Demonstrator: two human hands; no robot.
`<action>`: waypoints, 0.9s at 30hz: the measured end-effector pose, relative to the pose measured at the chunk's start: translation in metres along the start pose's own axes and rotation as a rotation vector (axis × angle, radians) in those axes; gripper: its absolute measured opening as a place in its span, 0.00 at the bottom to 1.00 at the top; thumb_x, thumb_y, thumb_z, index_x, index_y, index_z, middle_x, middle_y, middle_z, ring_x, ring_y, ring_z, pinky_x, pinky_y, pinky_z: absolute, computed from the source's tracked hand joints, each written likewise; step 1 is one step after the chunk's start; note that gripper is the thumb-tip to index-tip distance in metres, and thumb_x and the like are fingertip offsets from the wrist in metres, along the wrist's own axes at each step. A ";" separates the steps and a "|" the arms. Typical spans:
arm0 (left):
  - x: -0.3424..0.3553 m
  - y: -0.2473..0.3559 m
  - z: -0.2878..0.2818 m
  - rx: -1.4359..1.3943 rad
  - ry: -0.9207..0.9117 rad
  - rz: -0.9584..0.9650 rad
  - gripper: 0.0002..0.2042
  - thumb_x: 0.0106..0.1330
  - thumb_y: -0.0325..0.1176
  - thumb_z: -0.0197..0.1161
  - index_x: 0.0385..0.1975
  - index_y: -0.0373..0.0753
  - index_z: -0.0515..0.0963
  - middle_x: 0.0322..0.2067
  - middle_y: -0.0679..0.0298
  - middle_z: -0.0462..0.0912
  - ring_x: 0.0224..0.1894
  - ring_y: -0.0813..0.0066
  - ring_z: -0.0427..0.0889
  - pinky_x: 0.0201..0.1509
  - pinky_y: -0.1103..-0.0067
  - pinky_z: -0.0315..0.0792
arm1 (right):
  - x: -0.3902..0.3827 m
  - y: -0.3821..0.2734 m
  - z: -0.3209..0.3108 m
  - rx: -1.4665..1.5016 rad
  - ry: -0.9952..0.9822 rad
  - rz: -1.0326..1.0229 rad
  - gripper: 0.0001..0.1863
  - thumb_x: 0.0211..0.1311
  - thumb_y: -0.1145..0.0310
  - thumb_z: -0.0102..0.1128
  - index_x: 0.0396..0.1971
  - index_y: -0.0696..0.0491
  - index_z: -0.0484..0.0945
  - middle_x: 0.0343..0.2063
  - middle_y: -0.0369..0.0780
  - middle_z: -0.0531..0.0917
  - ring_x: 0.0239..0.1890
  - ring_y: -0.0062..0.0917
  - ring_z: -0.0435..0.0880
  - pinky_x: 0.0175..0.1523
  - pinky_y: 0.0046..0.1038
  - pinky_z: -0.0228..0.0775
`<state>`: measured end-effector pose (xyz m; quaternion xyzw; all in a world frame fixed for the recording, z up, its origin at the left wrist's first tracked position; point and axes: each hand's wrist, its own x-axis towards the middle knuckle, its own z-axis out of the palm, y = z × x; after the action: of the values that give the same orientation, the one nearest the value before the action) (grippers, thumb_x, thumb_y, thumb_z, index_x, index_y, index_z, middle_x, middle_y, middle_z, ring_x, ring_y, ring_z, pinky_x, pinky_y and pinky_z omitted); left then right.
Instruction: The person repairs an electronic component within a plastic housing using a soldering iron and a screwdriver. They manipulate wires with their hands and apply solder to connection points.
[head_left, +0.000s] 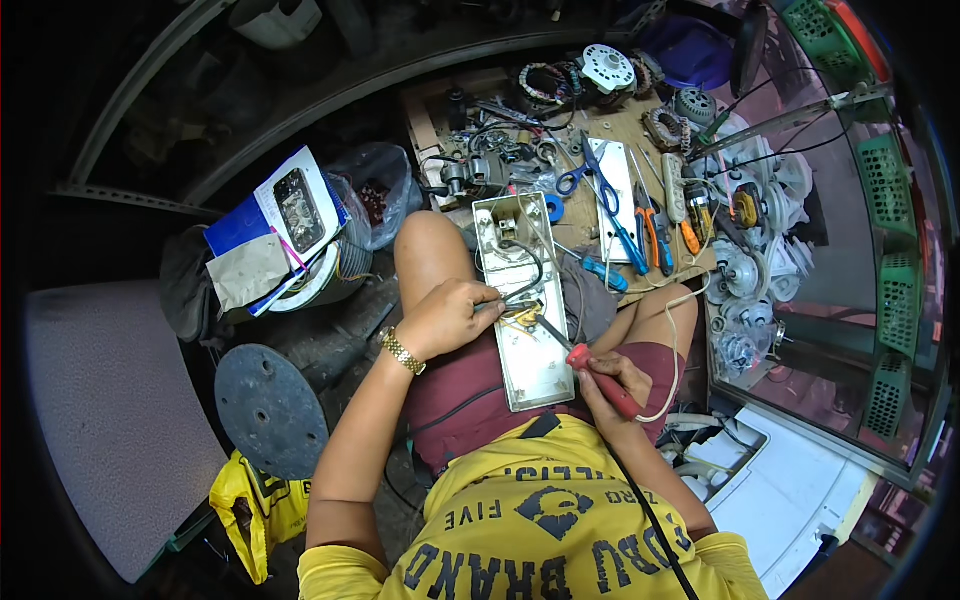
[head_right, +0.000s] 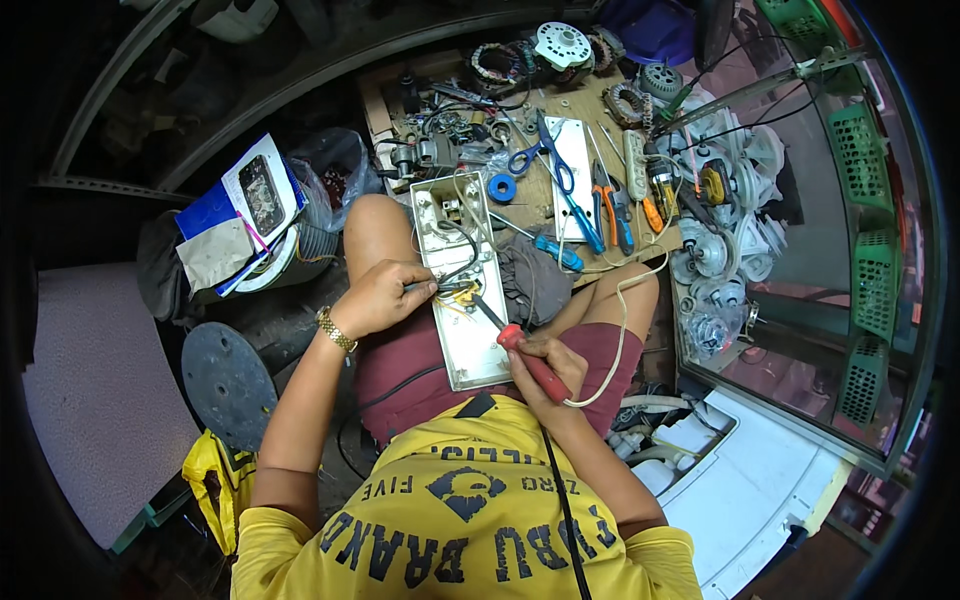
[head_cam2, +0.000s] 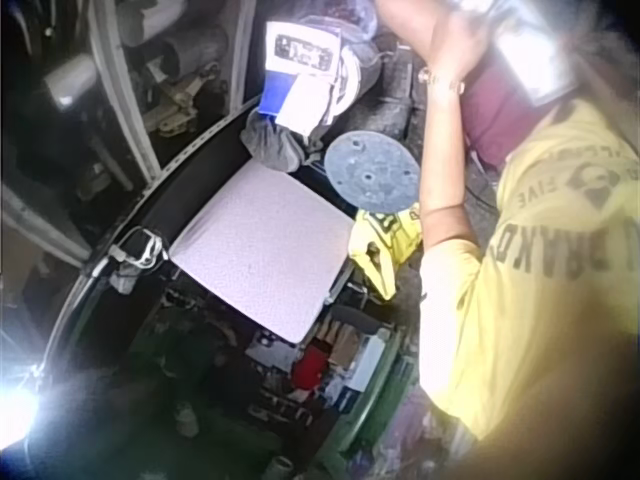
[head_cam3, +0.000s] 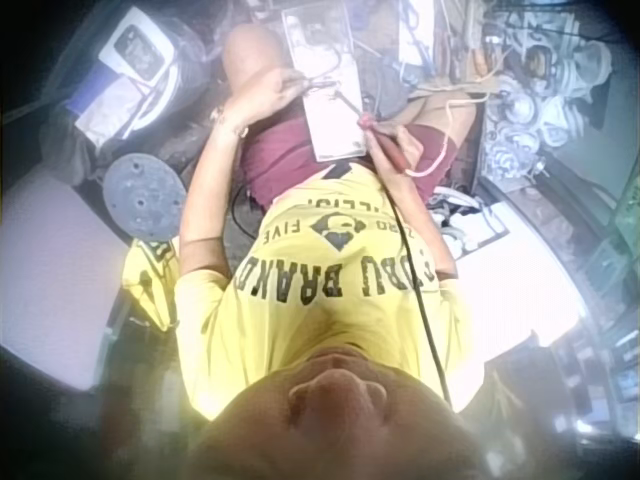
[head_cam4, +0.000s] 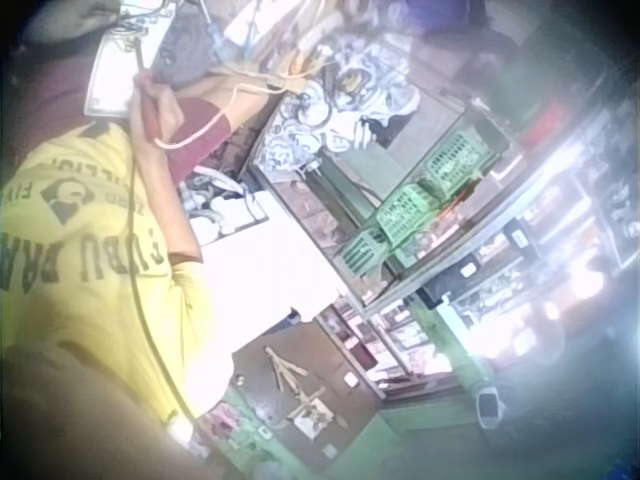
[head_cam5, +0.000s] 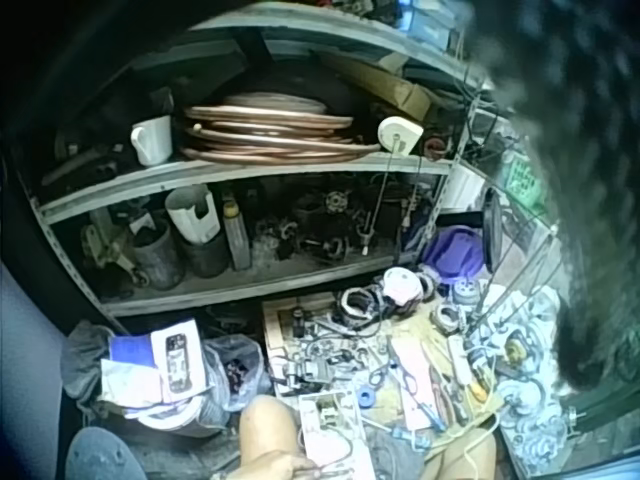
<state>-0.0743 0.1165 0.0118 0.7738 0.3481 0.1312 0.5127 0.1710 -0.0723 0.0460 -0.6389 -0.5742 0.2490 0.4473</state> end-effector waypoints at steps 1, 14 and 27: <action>0.000 0.000 0.000 -0.020 -0.006 -0.006 0.13 0.73 0.37 0.65 0.43 0.32 0.88 0.35 0.45 0.89 0.38 0.45 0.88 0.46 0.61 0.80 | 0.000 0.000 -0.002 0.008 0.018 -0.008 0.10 0.59 0.82 0.75 0.35 0.60 0.80 0.34 0.46 0.89 0.35 0.31 0.91 0.45 0.28 0.82; -0.045 0.002 -0.064 -0.201 0.347 -0.052 0.12 0.78 0.33 0.59 0.37 0.29 0.81 0.38 0.60 0.80 0.43 0.70 0.79 0.52 0.74 0.73 | 0.005 0.003 -0.006 -0.003 0.031 -0.050 0.10 0.57 0.83 0.76 0.34 0.60 0.80 0.33 0.46 0.89 0.36 0.31 0.92 0.44 0.28 0.83; -0.091 -0.079 -0.099 -0.020 0.882 -0.185 0.12 0.78 0.34 0.62 0.41 0.29 0.82 0.53 0.57 0.77 0.56 0.67 0.78 0.60 0.73 0.71 | 0.006 -0.002 -0.002 -0.005 -0.019 -0.118 0.12 0.55 0.84 0.76 0.35 0.60 0.81 0.32 0.47 0.88 0.33 0.35 0.91 0.40 0.29 0.82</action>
<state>-0.2273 0.1436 -0.0001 0.6044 0.5999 0.4054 0.3323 0.1730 -0.0674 0.0494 -0.6027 -0.6157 0.2265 0.4541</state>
